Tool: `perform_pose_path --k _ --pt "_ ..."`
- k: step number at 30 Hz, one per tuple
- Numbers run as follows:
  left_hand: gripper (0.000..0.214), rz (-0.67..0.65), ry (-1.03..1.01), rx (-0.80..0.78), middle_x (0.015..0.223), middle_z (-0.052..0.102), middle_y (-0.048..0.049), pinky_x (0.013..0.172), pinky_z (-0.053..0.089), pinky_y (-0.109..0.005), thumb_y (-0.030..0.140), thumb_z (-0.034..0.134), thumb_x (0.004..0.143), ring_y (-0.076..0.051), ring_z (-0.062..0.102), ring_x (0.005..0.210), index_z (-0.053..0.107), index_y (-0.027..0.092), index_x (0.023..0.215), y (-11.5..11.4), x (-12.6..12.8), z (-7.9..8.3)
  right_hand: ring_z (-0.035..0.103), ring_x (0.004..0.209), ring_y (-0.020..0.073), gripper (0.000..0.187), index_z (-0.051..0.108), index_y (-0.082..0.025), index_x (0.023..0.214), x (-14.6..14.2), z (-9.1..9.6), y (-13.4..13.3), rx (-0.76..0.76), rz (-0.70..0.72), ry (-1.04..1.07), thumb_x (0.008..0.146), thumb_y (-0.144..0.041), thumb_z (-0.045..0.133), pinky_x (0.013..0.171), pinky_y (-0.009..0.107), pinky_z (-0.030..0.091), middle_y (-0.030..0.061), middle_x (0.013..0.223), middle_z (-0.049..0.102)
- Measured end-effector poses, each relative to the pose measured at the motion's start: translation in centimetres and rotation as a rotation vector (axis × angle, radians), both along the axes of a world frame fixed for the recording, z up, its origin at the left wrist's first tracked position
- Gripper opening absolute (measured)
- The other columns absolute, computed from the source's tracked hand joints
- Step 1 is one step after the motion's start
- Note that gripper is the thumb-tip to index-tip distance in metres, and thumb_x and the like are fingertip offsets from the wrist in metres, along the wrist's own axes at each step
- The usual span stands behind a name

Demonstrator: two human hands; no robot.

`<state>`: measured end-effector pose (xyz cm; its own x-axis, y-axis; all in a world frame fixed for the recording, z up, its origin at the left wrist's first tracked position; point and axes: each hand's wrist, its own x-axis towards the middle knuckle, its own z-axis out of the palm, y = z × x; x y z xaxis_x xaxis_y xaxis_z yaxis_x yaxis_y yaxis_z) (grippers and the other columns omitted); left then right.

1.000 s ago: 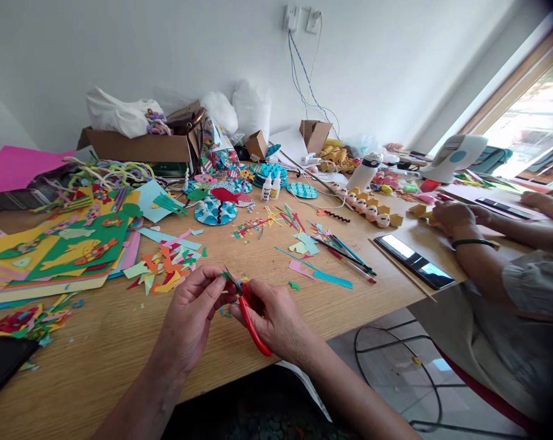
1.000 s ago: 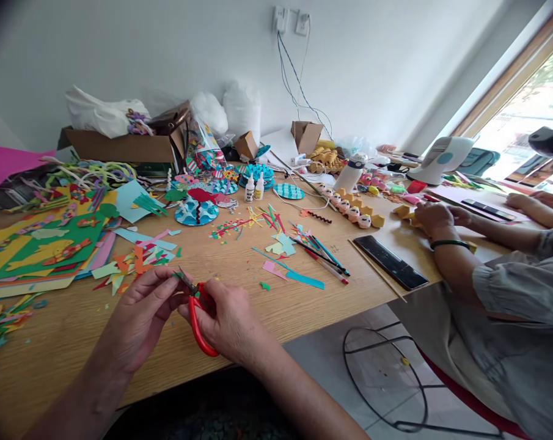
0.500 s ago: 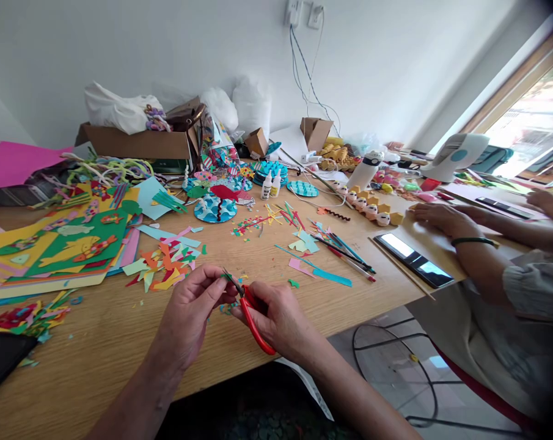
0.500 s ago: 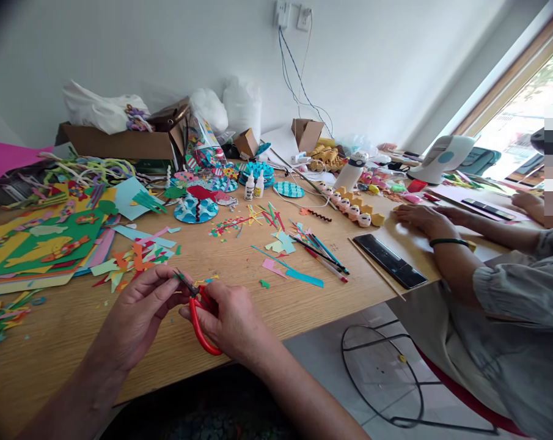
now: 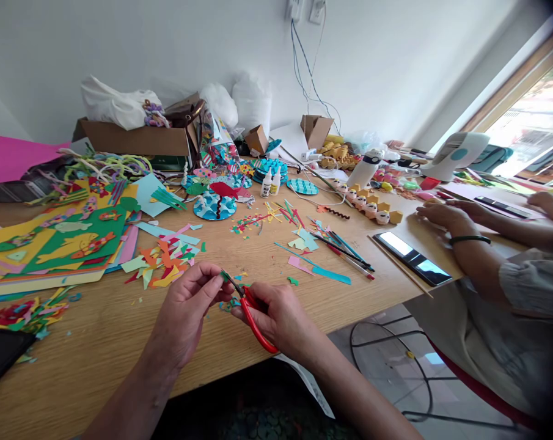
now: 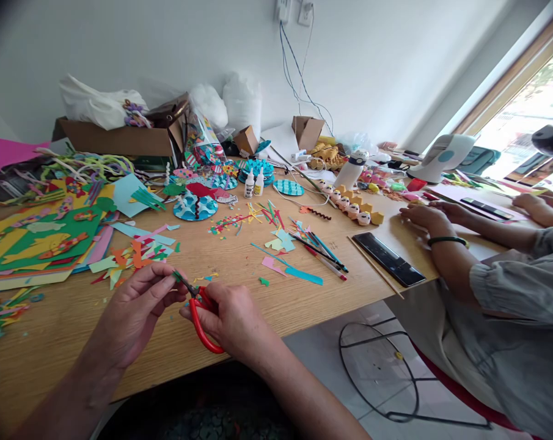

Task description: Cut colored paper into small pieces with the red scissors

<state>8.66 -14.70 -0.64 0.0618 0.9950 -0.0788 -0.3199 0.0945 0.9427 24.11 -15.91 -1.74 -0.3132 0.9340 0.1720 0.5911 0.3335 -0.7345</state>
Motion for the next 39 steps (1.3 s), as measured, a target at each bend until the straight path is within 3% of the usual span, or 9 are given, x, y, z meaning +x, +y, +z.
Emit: perform_pose_path --k 12,27,39 --pt "0.010 -0.028 -0.028 0.011 0.070 0.065 0.0039 0.065 0.050 -0.020 0.026 0.068 0.070 -0.010 0.060 0.065 0.063 0.019 0.074 -0.1 -0.2 -0.7 0.029 0.046 0.0058 0.041 0.040 -0.018 0.058 0.0 -0.1 0.1 -0.070 0.017 0.027 0.080 -0.050 0.054 0.045 0.019 0.022 -0.0068 0.050 0.033" --pt "0.006 -0.192 0.185 0.108 0.072 0.062 0.0032 0.068 0.048 -0.021 0.025 0.060 0.077 -0.010 0.057 0.069 0.064 0.019 0.078 0.4 -1.3 -1.4 0.028 0.045 0.0045 0.036 0.041 -0.017 0.059 -0.1 0.2 -0.2 -0.065 0.029 -0.010 0.078 -0.041 0.060 0.044 0.018 0.020 -0.0074 0.050 0.034" --pt "0.008 -0.132 0.199 0.052 0.066 0.063 0.0038 0.066 0.048 -0.020 0.025 0.063 0.074 -0.010 0.060 0.066 0.062 0.019 0.077 0.3 -1.5 -1.1 0.026 0.045 0.0047 0.039 0.039 -0.017 0.057 0.3 0.4 -0.1 -0.095 0.051 -0.024 0.078 -0.044 0.058 0.043 0.018 0.019 -0.0073 0.049 0.032"
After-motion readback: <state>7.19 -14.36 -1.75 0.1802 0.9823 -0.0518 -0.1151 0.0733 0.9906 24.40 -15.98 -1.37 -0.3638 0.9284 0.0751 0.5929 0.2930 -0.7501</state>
